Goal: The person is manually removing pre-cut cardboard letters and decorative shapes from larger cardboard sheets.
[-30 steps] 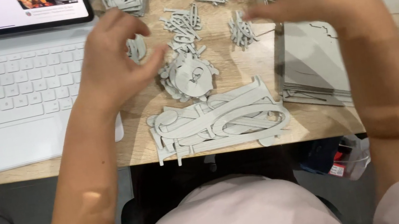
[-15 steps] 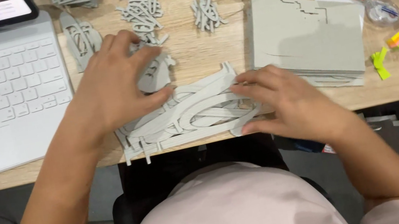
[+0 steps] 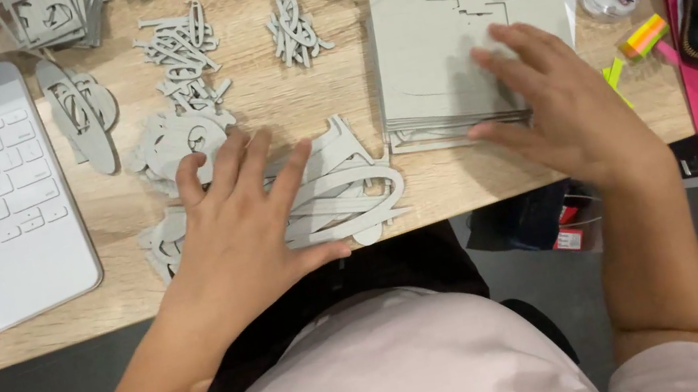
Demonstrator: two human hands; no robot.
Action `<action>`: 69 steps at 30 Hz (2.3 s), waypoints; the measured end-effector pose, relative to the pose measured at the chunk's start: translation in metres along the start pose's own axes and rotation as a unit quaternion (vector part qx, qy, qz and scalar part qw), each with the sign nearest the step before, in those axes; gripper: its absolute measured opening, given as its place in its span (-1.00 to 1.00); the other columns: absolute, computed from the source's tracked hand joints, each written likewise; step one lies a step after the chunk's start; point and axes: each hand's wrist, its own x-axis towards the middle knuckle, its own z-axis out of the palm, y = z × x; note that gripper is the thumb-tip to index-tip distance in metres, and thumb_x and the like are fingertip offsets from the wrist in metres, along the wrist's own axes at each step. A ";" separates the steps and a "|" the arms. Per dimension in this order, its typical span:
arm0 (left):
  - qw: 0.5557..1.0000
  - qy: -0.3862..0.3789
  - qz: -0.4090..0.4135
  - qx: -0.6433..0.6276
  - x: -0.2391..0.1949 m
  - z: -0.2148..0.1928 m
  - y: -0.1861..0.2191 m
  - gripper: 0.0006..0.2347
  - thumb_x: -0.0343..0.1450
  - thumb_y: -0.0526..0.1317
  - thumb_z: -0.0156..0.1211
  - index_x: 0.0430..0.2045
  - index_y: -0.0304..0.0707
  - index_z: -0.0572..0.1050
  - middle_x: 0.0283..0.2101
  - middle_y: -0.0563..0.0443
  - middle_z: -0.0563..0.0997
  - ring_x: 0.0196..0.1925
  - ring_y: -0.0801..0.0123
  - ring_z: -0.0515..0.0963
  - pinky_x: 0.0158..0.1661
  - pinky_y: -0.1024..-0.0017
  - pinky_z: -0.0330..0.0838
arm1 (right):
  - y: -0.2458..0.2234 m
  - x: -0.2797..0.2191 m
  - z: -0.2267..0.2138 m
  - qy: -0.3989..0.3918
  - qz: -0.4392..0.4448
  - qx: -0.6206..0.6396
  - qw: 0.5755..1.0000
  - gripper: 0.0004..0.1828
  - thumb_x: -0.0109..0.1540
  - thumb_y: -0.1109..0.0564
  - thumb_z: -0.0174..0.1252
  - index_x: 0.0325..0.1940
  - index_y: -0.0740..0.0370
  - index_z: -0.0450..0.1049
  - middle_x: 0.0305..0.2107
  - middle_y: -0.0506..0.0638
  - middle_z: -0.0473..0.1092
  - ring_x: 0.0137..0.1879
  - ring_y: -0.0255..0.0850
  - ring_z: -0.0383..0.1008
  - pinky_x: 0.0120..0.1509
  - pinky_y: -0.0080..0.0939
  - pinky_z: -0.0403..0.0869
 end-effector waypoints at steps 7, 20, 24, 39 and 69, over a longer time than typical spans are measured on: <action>1.000 0.004 0.004 0.017 0.004 0.001 0.004 -0.16 0.23 0.51 0.14 0.26 -0.08 0.40 0.15 -0.10 0.47 0.26 0.06 0.38 0.35 -0.16 -0.12 | 0.042 0.008 -0.006 -0.087 0.074 0.023 0.993 0.32 -0.11 -0.32 0.43 0.59 0.22 0.04 0.52 0.38 -0.12 0.61 0.34 -0.25 0.55 0.46 -0.16; 0.997 -0.030 -0.014 -0.073 0.004 -0.004 0.012 -0.35 0.32 0.23 0.28 0.24 -0.08 0.37 0.10 -0.12 0.47 0.16 0.05 0.43 0.30 -0.25 -0.05 | 0.051 0.016 -0.024 -0.217 0.109 -0.007 0.970 0.42 -0.23 -0.37 0.56 0.59 -0.08 0.04 0.52 0.21 -0.07 0.58 0.15 -0.07 0.48 0.21 0.06; 0.997 -0.029 -0.010 -0.064 0.007 -0.003 0.010 -0.35 0.30 0.25 0.29 0.23 -0.06 0.40 0.06 -0.09 0.49 0.16 0.08 0.47 0.30 -0.23 -0.03 | 0.051 0.005 -0.023 -0.205 0.068 -0.020 0.976 0.37 -0.20 -0.48 0.49 0.56 -0.03 0.10 0.51 0.31 -0.05 0.62 0.15 -0.10 0.44 0.27 0.11; 0.985 -0.049 0.003 -0.164 0.022 -0.029 0.007 -0.44 0.40 0.14 0.21 0.20 -0.22 0.42 0.03 -0.15 0.49 0.17 0.08 0.41 0.34 -0.30 -0.18 | 0.041 0.024 -0.095 -0.266 0.202 -0.035 0.942 -0.55 0.37 -0.14 -0.04 0.30 -0.31 0.56 -0.71 0.11 0.49 -0.57 -0.10 0.18 -0.32 -0.12 0.32; 0.364 -0.012 -0.116 -0.924 0.018 0.011 -0.009 -0.49 0.49 0.09 0.02 -0.01 -0.51 0.55 -0.67 -0.14 0.55 -0.49 0.07 0.69 -0.40 0.22 0.68 | -0.007 0.166 -0.062 -0.387 -0.090 0.204 0.895 -0.64 0.40 -0.01 0.13 -0.45 0.15 0.46 -0.74 -0.16 0.00 -0.62 -0.32 -0.07 -0.51 -0.26 0.10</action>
